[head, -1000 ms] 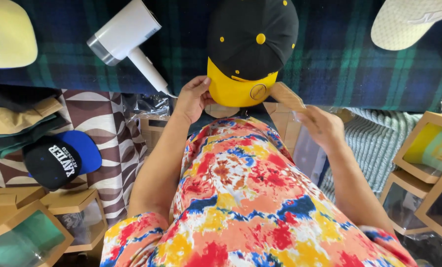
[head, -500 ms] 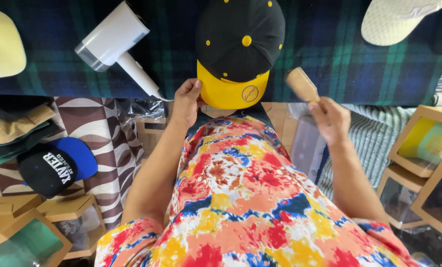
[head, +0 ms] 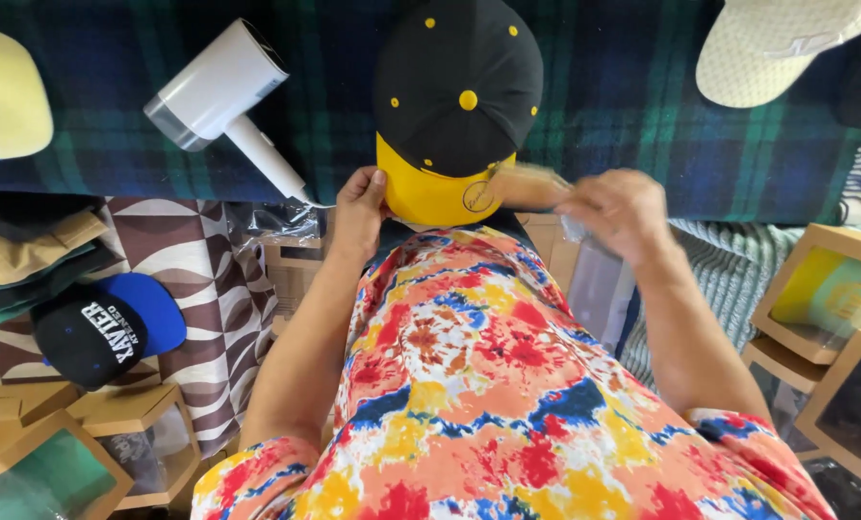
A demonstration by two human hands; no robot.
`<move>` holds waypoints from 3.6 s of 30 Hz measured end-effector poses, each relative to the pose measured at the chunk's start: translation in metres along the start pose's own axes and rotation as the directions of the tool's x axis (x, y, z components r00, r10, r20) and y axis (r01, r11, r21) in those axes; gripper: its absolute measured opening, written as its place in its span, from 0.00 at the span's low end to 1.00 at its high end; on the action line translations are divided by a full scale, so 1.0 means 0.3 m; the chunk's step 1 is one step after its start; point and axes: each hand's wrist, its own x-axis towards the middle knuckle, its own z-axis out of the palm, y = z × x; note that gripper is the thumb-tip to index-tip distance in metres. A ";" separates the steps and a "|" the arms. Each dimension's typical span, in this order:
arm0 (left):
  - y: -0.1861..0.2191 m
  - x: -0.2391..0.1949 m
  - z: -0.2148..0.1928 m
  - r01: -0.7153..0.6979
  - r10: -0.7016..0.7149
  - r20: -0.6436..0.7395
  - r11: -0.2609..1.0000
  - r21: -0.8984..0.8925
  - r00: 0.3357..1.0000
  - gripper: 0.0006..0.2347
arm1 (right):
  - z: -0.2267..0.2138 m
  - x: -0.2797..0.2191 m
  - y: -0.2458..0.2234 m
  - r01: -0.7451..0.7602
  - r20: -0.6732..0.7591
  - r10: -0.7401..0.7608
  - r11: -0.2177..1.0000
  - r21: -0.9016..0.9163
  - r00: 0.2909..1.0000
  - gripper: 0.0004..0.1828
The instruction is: The person uses a brush to clean the exterior and interior of a black and yellow cap. They brush the crown, brim, and inner lining, then flip the cap to clean the underside of the brim and the inside panels.
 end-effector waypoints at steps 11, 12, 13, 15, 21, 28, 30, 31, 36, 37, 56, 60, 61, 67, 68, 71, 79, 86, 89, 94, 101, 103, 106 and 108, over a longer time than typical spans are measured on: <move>0.011 -0.006 0.000 0.008 -0.009 0.009 1.000 0.030 1.000 0.07 | 0.094 -0.023 0.047 0.050 -0.083 -0.047 0.998 0.033 0.995 0.15; 0.024 -0.010 0.001 0.013 -0.013 0.015 0.999 0.034 1.000 0.08 | 0.129 -0.021 -0.011 0.111 -0.105 -0.095 0.981 0.156 0.990 0.13; 0.018 -0.001 -0.005 0.008 -0.009 0.013 0.999 0.037 1.000 0.08 | 0.157 -0.012 -0.012 0.114 -0.109 -0.098 0.981 0.159 0.989 0.13; -0.005 0.010 -0.016 0.046 -0.047 0.037 0.998 0.042 0.998 0.07 | 0.206 -0.008 -0.017 -0.189 0.066 0.202 0.968 -0.163 0.977 0.22; -0.002 0.016 -0.035 0.061 -0.047 0.118 0.992 -0.115 0.992 0.08 | 0.036 -0.119 -0.076 -0.077 -0.030 0.076 0.995 -0.057 0.997 0.08; -0.026 0.004 -0.112 0.226 -0.124 0.277 0.899 -0.375 0.953 0.16 | 0.138 0.187 -0.547 0.070 0.063 -0.070 0.998 0.008 0.996 0.17; -0.081 0.030 -0.134 0.275 -0.171 0.259 0.852 -0.447 0.951 0.17 | 0.149 0.234 -0.607 0.272 -0.003 -0.277 0.946 -0.177 0.961 0.10; -0.105 0.043 -0.139 0.263 -0.160 0.253 0.854 -0.450 0.954 0.17 | 0.133 0.230 -0.611 0.282 -0.009 -0.288 0.943 -0.177 0.958 0.10; -0.055 -0.006 -0.129 0.290 -0.188 0.257 0.840 -0.458 0.948 0.27 | 0.178 0.209 -0.559 0.109 0.015 -0.109 0.966 -0.234 0.994 0.20; -0.070 0.005 -0.137 0.287 -0.188 0.249 0.841 -0.459 0.950 0.27 | 0.154 0.235 -0.584 0.114 0.016 -0.113 0.967 -0.227 0.993 0.20; -0.070 0.067 -0.102 0.278 -0.202 0.223 0.875 -0.396 0.954 0.26 | 0.166 0.161 -0.508 0.099 0.088 -0.138 0.930 0.353 0.986 0.12; -0.183 0.134 -0.104 0.211 -0.164 0.181 0.936 -0.281 0.970 0.09 | 0.139 0.140 -0.409 0.042 0.031 -0.058 0.924 0.381 0.998 0.11; -0.144 0.113 -0.102 0.212 -0.168 0.174 0.937 -0.279 0.970 0.09 | 0.148 0.074 -0.302 0.041 0.034 -0.059 0.921 0.388 0.998 0.11; -0.014 0.028 -0.044 0.184 -0.147 0.161 0.953 -0.243 0.976 0.08 | 0.006 -0.207 0.019 -0.346 0.028 0.357 0.918 -0.193 0.934 0.14; -0.016 0.026 -0.040 0.181 -0.146 0.156 0.953 -0.243 0.977 0.08 | 0.012 -0.197 -0.041 -0.258 0.015 0.262 0.959 -0.121 0.965 0.11; -0.054 0.047 -0.058 0.173 -0.143 0.138 0.958 -0.231 0.980 0.08 | 0.088 -0.023 -0.320 -0.060 -0.038 0.064 0.993 0.106 0.997 0.07; 0.013 -0.005 -0.002 0.121 -0.105 0.085 0.972 -0.203 0.991 0.07 | 0.001 -0.081 0.072 -0.095 -0.057 0.094 0.995 -0.011 0.994 0.13; -0.001 -0.054 0.020 0.013 -0.016 0.103 1.000 0.026 0.995 0.08 | 0.049 0.135 -0.287 0.175 -0.100 -0.179 0.983 -0.047 0.979 0.07; 0.017 -0.073 0.021 -0.013 0.014 0.061 1.000 -0.025 0.998 0.08 | 0.058 0.274 -0.244 0.319 -0.079 -0.337 0.931 -0.180 0.938 0.11; 0.024 -0.075 0.034 -0.056 0.058 0.077 0.998 -0.033 0.995 0.08 | -0.075 0.131 0.138 0.246 -0.002 -0.251 0.952 -0.184 0.968 0.16; 0.027 -0.081 0.050 -0.053 0.054 0.027 0.998 -0.020 0.998 0.09 | 0.016 0.216 -0.083 0.172 -0.025 -0.171 0.960 0.221 0.985 0.11; 0.017 -0.086 0.046 -0.019 0.020 0.011 0.999 -0.043 1.000 0.08 | 0.035 0.215 0.013 0.237 -0.019 -0.236 0.968 0.080 0.972 0.12; 0.048 -0.079 0.050 -0.079 0.077 0.065 0.996 0.028 0.995 0.09 | -0.027 0.105 0.187 0.208 -0.014 -0.215 0.958 -0.197 0.977 0.13; 0.107 -0.122 0.081 -0.007 0.007 0.006 1.000 0.026 1.000 0.09 | -0.031 -0.049 0.282 -0.191 -0.105 0.177 0.971 -0.146 0.979 0.15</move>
